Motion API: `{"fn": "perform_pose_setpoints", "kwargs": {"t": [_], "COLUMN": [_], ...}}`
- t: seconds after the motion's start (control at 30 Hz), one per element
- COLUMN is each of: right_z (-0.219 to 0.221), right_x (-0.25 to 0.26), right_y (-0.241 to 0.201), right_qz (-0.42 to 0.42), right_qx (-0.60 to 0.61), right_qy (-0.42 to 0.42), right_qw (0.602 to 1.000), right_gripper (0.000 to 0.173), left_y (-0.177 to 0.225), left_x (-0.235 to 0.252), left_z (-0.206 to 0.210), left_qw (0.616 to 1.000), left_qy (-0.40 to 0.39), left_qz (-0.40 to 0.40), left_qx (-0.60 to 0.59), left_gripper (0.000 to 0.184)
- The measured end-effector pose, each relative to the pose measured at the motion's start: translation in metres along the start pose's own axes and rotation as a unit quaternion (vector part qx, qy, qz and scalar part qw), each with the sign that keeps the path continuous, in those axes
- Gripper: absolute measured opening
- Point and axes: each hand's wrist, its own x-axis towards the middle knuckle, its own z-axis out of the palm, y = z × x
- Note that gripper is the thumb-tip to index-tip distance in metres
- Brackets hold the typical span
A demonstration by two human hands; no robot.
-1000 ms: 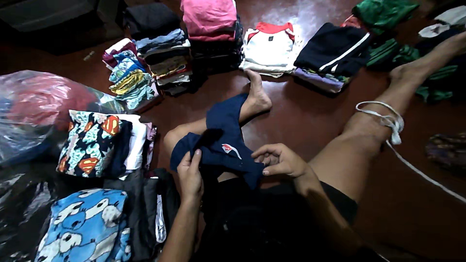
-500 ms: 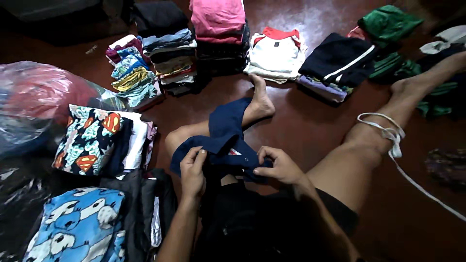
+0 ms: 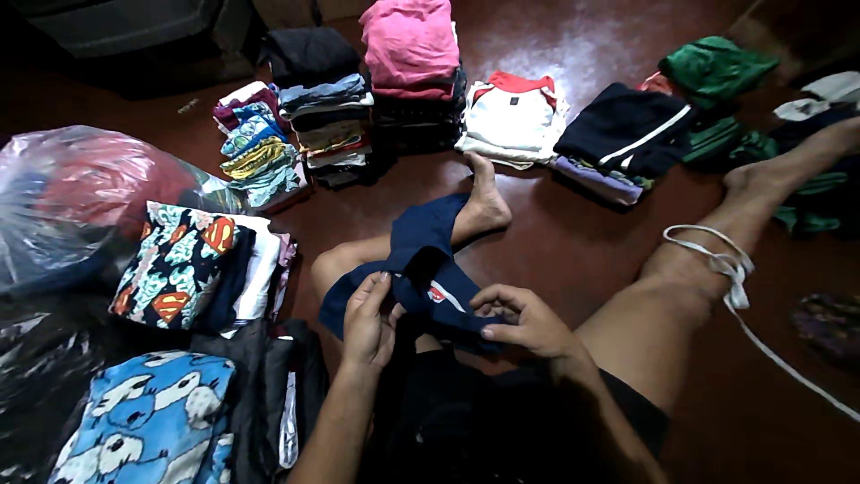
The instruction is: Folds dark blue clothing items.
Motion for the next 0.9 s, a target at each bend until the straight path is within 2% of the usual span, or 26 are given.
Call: {"fn": "perform_pose_setpoints", "kwargs": {"t": [0.1, 0.17, 0.23, 0.33, 0.43, 0.6, 0.9], "right_z": [-0.01, -0.013, -0.014, -0.01, -0.001, 0.003, 0.015], "right_x": [-0.006, -0.009, -0.01, -0.006, 0.002, 0.016, 0.03], "right_y": [-0.014, -0.021, -0.027, -0.035, -0.045, -0.052, -0.047], "right_qz": [-0.031, -0.032, -0.038, -0.063, -0.07, -0.093, -0.104], "right_qx": [0.043, 0.046, 0.034, -0.021, -0.093, -0.183, -0.172], "right_qy": [-0.018, -0.001, 0.019, 0.03, 0.025, 0.001, 0.06], "right_qw": [0.998, 0.998, 0.999, 0.997, 0.993, 0.979, 0.978], "right_gripper": [0.044, 0.041, 0.034, 0.023, 0.022, 0.018, 0.017], "left_y": [0.002, 0.004, 0.005, 0.003, -0.001, -0.007, -0.024], "left_x": [0.003, 0.003, 0.001, -0.001, -0.005, -0.008, -0.015], "left_z": [-0.002, -0.002, 0.002, 0.008, 0.016, 0.025, 0.029], "left_qw": [0.998, 0.996, 0.995, 0.994, 0.994, 0.992, 0.946], "left_qy": [-0.043, -0.074, -0.086, -0.092, -0.1, -0.11, -0.187], "left_qz": [0.022, 0.036, 0.042, 0.051, 0.038, 0.02, 0.147], "left_qx": [-0.033, -0.035, -0.032, -0.024, -0.005, 0.056, 0.219], "left_gripper": [0.022, 0.031, 0.031, 0.022, 0.015, 0.016, 0.013]}}
